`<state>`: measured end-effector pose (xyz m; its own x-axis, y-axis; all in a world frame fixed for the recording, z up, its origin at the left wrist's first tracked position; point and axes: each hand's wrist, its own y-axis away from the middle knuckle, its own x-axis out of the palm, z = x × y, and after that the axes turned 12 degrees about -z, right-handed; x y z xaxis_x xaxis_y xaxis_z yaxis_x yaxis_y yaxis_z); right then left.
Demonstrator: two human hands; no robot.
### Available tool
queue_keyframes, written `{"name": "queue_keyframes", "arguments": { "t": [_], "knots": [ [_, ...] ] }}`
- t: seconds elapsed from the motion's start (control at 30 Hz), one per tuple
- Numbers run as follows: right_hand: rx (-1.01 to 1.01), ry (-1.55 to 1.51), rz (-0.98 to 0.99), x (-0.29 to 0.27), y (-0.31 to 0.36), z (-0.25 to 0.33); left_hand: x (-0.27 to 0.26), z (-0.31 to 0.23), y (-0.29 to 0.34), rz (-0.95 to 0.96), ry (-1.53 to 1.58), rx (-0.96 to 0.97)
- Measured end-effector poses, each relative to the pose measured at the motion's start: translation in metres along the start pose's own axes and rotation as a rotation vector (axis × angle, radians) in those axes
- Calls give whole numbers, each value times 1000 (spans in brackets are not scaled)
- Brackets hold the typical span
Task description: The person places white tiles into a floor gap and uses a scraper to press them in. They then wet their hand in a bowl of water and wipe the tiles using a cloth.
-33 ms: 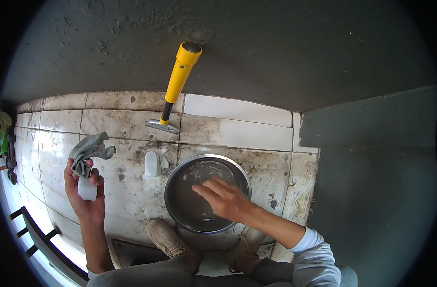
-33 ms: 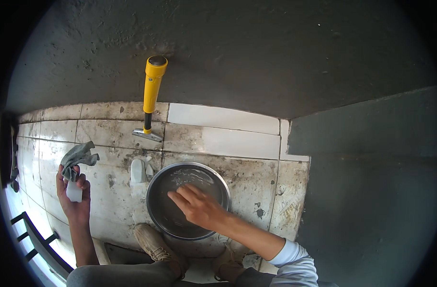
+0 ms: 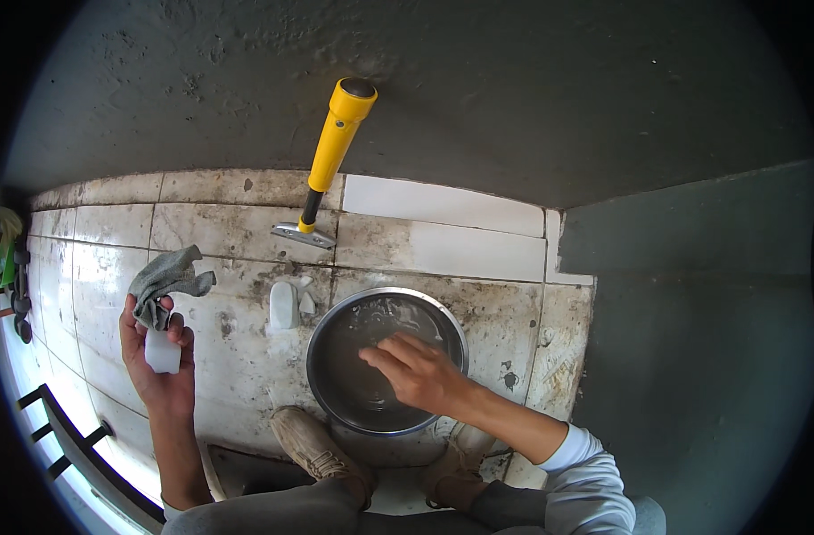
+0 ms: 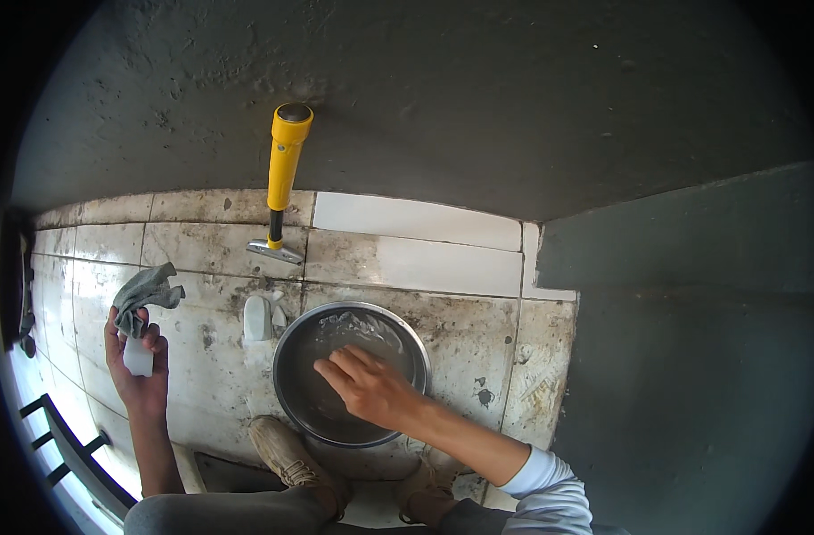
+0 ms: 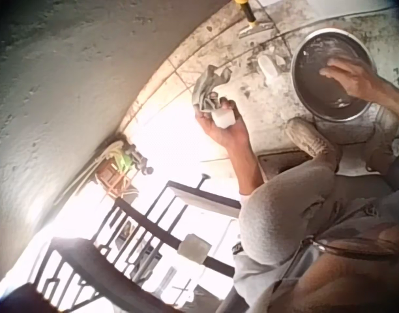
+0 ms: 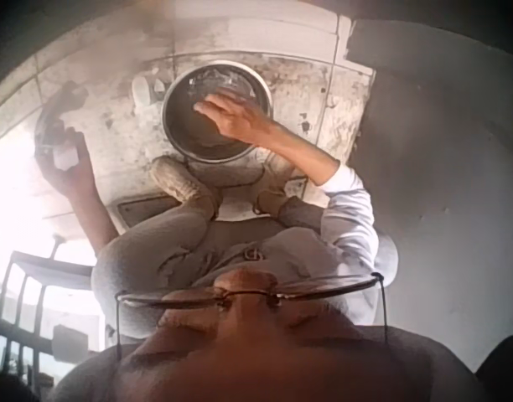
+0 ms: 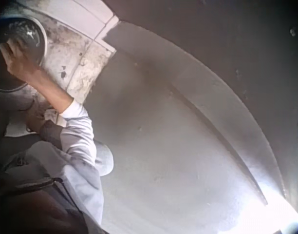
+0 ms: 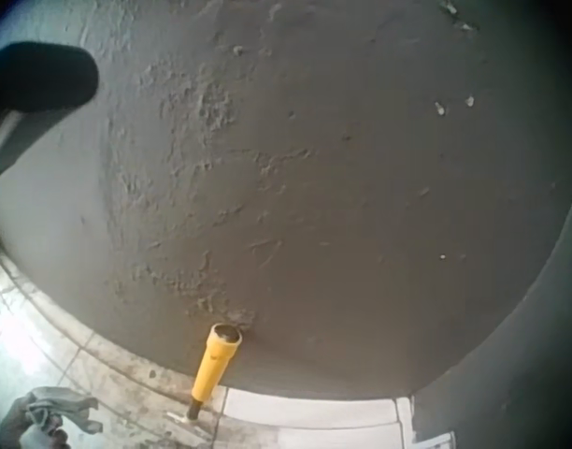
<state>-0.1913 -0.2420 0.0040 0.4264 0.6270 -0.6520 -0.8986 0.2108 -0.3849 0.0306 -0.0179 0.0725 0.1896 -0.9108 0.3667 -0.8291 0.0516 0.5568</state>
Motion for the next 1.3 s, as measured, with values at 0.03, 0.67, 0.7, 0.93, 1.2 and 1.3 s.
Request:
{"name": "queue_keyframes", "arguments": {
  "t": [0.03, 0.67, 0.7, 0.93, 1.2, 1.3],
  "knots": [
    [-9, -7, 8, 4, 6, -1, 0, 0, -1, 1, -4, -2],
    [282, -174, 110, 10, -1, 2, -4, -4, 2, 71, 26, -32],
    [327, -126, 136, 6, -2, 2, -4, 1, -1, 69, 26, -45],
    [379, -216, 100, 4, -4, -3, 14, 7, 6, 5, 11, -63],
    [669, -462, 160, 9, -57, 2, 12, 9, 4, 8, 24, -93],
    [575, -499, 171, 42, -78, -7, 15, 6, 6, 26, -5, -84]
  ]
}}
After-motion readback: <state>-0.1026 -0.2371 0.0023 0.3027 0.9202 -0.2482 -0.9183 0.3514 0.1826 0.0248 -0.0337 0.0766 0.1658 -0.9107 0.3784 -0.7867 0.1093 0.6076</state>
